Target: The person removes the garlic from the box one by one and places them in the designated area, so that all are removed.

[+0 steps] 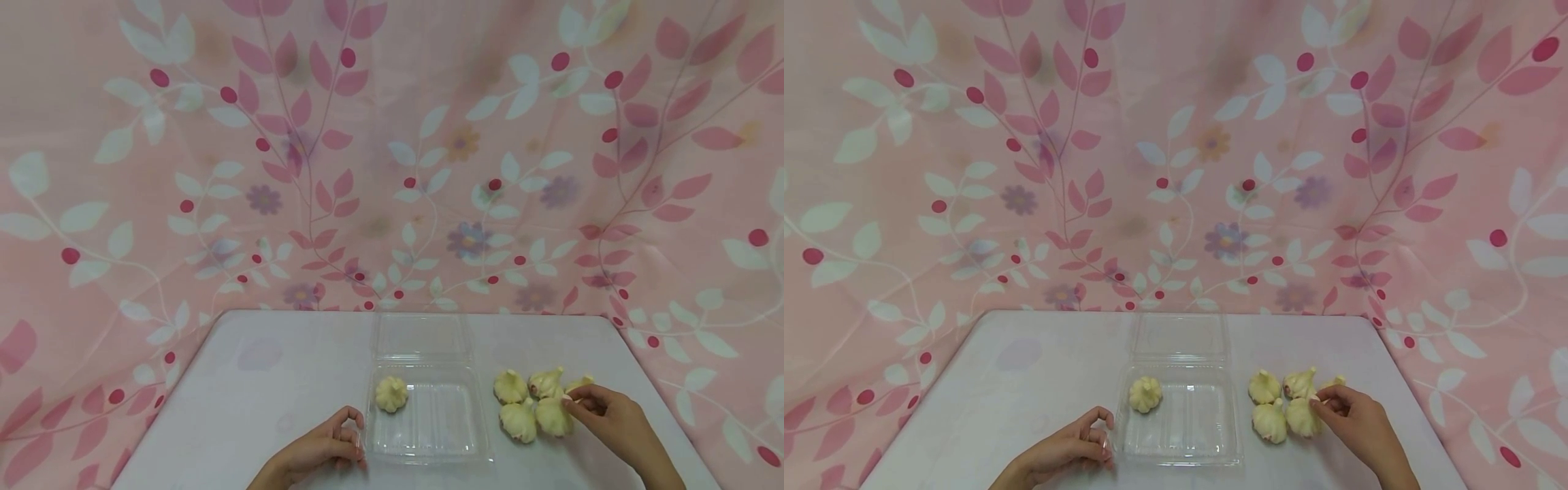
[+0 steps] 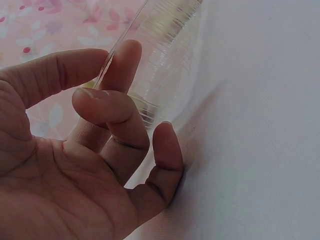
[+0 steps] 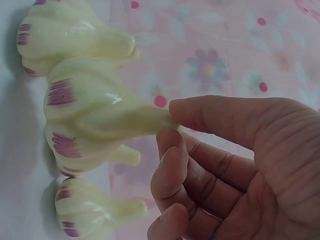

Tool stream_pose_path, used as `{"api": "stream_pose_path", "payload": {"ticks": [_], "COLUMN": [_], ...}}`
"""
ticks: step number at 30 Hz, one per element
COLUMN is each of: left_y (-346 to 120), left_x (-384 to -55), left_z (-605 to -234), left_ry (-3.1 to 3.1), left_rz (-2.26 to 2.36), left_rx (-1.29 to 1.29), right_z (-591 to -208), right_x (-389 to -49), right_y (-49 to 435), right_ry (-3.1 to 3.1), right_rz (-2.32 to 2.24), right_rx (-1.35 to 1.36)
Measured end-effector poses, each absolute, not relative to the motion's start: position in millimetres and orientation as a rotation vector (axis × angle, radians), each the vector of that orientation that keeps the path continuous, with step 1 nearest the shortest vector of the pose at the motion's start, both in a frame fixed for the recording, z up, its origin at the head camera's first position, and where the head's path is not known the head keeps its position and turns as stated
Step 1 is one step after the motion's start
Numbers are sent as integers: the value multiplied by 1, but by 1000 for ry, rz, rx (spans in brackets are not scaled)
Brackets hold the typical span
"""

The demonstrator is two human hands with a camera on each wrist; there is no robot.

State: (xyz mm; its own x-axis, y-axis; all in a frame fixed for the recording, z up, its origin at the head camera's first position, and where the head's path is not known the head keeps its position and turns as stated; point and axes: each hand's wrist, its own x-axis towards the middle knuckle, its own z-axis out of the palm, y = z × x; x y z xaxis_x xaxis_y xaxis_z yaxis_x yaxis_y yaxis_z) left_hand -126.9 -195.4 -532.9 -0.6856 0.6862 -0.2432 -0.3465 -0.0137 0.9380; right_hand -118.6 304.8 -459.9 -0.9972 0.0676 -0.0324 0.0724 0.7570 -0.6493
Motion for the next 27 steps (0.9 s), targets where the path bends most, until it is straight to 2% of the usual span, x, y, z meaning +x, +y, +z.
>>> {"api": "stream_pose_path", "payload": {"ticks": [27], "left_y": [-195], "left_x": [-124], "left_z": [-533], "left_ry": [1533], "left_rz": [1801], "left_rx": [364], "right_z": [-470], "right_x": [-123], "right_y": [304], "right_ry": [2925], "right_rz": [-1030], "right_rx": [98]}}
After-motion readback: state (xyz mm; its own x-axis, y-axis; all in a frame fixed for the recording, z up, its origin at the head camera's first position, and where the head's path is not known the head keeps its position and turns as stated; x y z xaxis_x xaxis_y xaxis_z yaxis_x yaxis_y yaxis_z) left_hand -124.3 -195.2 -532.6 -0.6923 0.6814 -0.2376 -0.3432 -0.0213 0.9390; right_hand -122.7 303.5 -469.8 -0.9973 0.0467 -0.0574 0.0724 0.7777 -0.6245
